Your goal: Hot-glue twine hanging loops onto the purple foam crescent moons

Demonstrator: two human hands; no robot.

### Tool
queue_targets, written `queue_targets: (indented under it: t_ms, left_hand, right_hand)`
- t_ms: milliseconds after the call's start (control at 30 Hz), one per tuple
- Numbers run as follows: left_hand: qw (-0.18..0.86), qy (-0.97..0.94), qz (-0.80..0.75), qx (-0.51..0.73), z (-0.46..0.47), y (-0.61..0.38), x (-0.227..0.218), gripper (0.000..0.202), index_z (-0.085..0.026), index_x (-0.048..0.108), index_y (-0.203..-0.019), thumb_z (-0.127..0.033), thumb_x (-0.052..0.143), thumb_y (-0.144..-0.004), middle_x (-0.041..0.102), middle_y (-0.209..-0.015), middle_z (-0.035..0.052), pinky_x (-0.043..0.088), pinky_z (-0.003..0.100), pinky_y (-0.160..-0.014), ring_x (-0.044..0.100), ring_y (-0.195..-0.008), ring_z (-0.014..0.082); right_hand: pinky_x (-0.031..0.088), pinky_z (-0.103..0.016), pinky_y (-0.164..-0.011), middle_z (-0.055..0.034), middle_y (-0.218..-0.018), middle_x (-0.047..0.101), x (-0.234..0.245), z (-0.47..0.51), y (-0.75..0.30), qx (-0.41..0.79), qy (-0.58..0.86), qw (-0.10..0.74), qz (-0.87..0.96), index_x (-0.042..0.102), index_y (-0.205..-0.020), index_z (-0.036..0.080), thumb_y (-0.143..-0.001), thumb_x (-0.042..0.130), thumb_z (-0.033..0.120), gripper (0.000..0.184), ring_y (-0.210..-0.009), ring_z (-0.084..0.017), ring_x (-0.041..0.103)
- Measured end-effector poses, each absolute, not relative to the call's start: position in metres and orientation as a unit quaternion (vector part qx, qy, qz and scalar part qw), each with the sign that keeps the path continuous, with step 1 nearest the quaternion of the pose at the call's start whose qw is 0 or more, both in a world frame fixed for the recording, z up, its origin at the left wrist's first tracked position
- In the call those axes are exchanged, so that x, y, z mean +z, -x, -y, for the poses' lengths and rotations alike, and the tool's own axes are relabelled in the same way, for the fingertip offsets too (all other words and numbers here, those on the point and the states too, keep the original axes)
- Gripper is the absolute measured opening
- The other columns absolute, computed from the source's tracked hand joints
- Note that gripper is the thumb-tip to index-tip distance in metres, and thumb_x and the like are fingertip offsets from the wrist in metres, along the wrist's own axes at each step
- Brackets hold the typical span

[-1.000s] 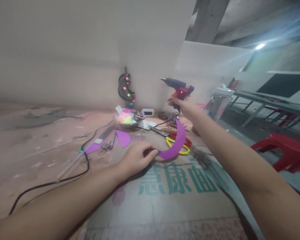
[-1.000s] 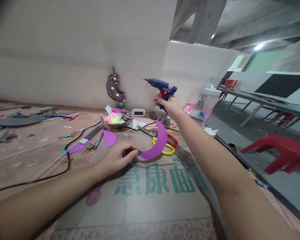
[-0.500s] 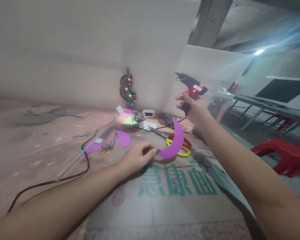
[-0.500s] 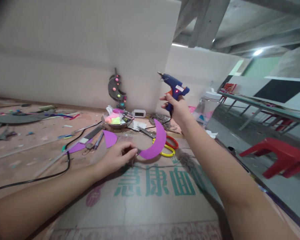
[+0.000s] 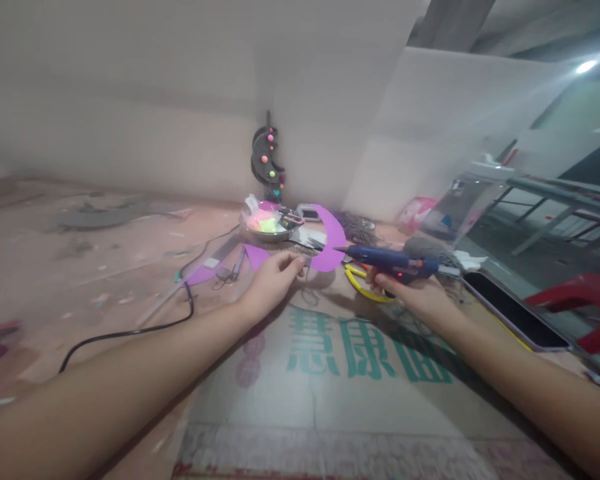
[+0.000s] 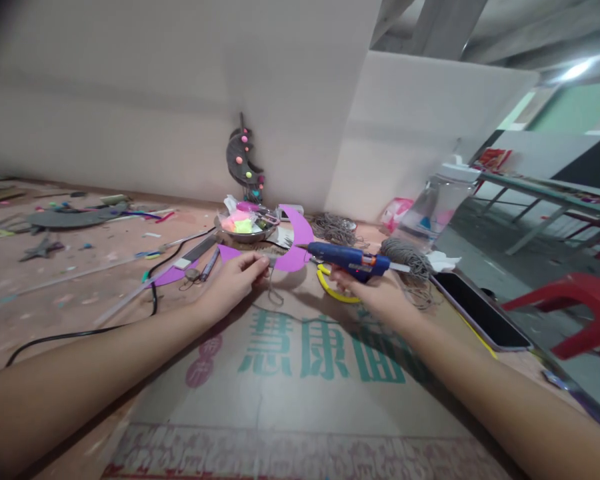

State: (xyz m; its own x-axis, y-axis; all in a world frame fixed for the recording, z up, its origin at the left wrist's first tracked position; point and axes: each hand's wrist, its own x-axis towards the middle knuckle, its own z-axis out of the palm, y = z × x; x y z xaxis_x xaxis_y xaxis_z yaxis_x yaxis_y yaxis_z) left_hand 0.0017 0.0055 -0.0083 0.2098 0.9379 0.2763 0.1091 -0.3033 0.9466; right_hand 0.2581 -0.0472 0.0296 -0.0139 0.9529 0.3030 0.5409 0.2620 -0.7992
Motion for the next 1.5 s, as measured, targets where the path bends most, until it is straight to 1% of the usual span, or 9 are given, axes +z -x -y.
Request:
queue_targets:
  t_ms: [167, 233, 300, 400, 600, 833, 1033, 1267, 1500]
  left_hand:
    - [0.427, -0.671, -0.41, 0.447, -0.002, -0.001, -0.005, 0.028, -0.016, 0.056, -0.072, -0.039, 0.053, -0.087, 0.057, -0.068, -0.0015, 0.037, 0.023, -0.061, 0.049, -0.062, 0.011]
    - [0.425, -0.681, -0.404, 0.438, -0.001, -0.001, -0.004, 0.028, -0.016, 0.055, -0.071, -0.039, 0.052, -0.087, 0.056, -0.069, -0.0016, 0.037, 0.023, -0.062, 0.049, -0.063, 0.011]
    - [0.425, -0.686, -0.401, 0.434, 0.0, -0.002, -0.003, 0.028, -0.016, 0.055, -0.072, -0.039, 0.052, -0.088, 0.056, -0.07, -0.0015, 0.037, 0.023, -0.063, 0.049, -0.064, 0.011]
    - [0.43, -0.687, -0.4, 0.428, 0.001, -0.003, -0.002, 0.028, -0.017, 0.053, -0.072, -0.039, 0.052, -0.088, 0.055, -0.07, -0.0013, 0.037, 0.023, -0.062, 0.049, -0.064, 0.0111]
    - [0.435, -0.69, -0.392, 0.425, 0.002, -0.003, -0.002, 0.027, -0.017, 0.052, -0.07, -0.038, 0.051, -0.087, 0.053, -0.068, -0.0013, 0.037, 0.023, -0.059, 0.047, -0.061, 0.0112]
    - [0.416, -0.704, -0.389, 0.424, 0.003, -0.004, 0.0, 0.029, -0.017, 0.049, -0.067, -0.039, 0.051, -0.087, 0.049, -0.063, -0.0027, 0.036, 0.023, -0.058, 0.046, -0.06, 0.0113]
    - [0.413, -0.704, -0.394, 0.422, 0.005, -0.003, 0.001, 0.029, -0.017, 0.05, -0.067, -0.038, 0.051, -0.087, 0.05, -0.062, -0.0023, 0.036, 0.024, -0.058, 0.047, -0.06, 0.0125]
    - [0.419, -0.703, -0.386, 0.427, 0.006, -0.004, 0.001, 0.03, -0.017, 0.049, -0.066, -0.038, 0.051, -0.088, 0.049, -0.061, -0.0026, 0.036, 0.024, -0.058, 0.047, -0.059, 0.012]
    - [0.414, -0.705, -0.389, 0.424, 0.004, -0.004, 0.0, 0.029, -0.017, 0.049, -0.067, -0.037, 0.051, -0.087, 0.049, -0.062, -0.0026, 0.036, 0.023, -0.056, 0.046, -0.059, 0.0116]
  right_hand:
    - [0.058, -0.043, -0.078, -0.0053, -0.082, 0.074, 0.011, 0.057, -0.251, 0.15, 0.599, 0.365, 0.697, 0.071, -0.079, 0.024, -0.076, 0.063, 0.047, 0.025, -0.084, -0.029, 0.07]
    - [0.057, -0.043, -0.082, -0.0046, -0.085, 0.074, 0.009, 0.059, -0.249, 0.149, 0.577, 0.344, 0.726, 0.072, -0.081, 0.026, -0.077, 0.063, 0.044, 0.02, -0.092, -0.03, 0.069]
    - [0.058, -0.042, -0.082, -0.0043, -0.083, 0.074, 0.008, 0.059, -0.248, 0.155, 0.561, 0.332, 0.742, 0.07, -0.081, 0.026, -0.076, 0.064, 0.04, 0.016, -0.089, -0.028, 0.07]
    - [0.058, -0.041, -0.079, -0.0053, -0.084, 0.073, 0.011, 0.058, -0.244, 0.145, 0.559, 0.347, 0.739, 0.067, -0.081, 0.024, -0.074, 0.064, 0.039, 0.017, -0.081, -0.027, 0.07]
    - [0.058, -0.042, -0.08, -0.0064, -0.083, 0.072, 0.011, 0.057, -0.24, 0.115, 0.567, 0.355, 0.735, 0.065, -0.084, 0.025, -0.076, 0.058, 0.042, 0.02, -0.083, -0.028, 0.069]
    - [0.058, -0.043, -0.076, -0.0052, -0.08, 0.071, 0.011, 0.058, -0.235, 0.108, 0.582, 0.369, 0.717, 0.062, -0.078, 0.024, -0.07, 0.066, 0.042, 0.02, -0.078, -0.027, 0.069]
    - [0.058, -0.044, -0.08, -0.0055, -0.09, 0.072, 0.01, 0.057, -0.236, 0.136, 0.567, 0.364, 0.727, 0.064, -0.085, 0.026, -0.072, 0.066, 0.042, 0.021, -0.087, -0.029, 0.068]
    - [0.057, -0.041, -0.069, -0.0045, -0.071, 0.068, 0.008, 0.057, -0.239, 0.124, 0.585, 0.36, 0.716, 0.064, -0.078, 0.027, -0.07, 0.066, 0.044, 0.02, -0.074, -0.028, 0.067]
    - [0.057, -0.042, -0.074, -0.0043, -0.074, 0.069, 0.011, 0.057, -0.237, 0.141, 0.568, 0.35, 0.731, 0.065, -0.08, 0.026, -0.074, 0.063, 0.044, 0.019, -0.075, -0.027, 0.067]
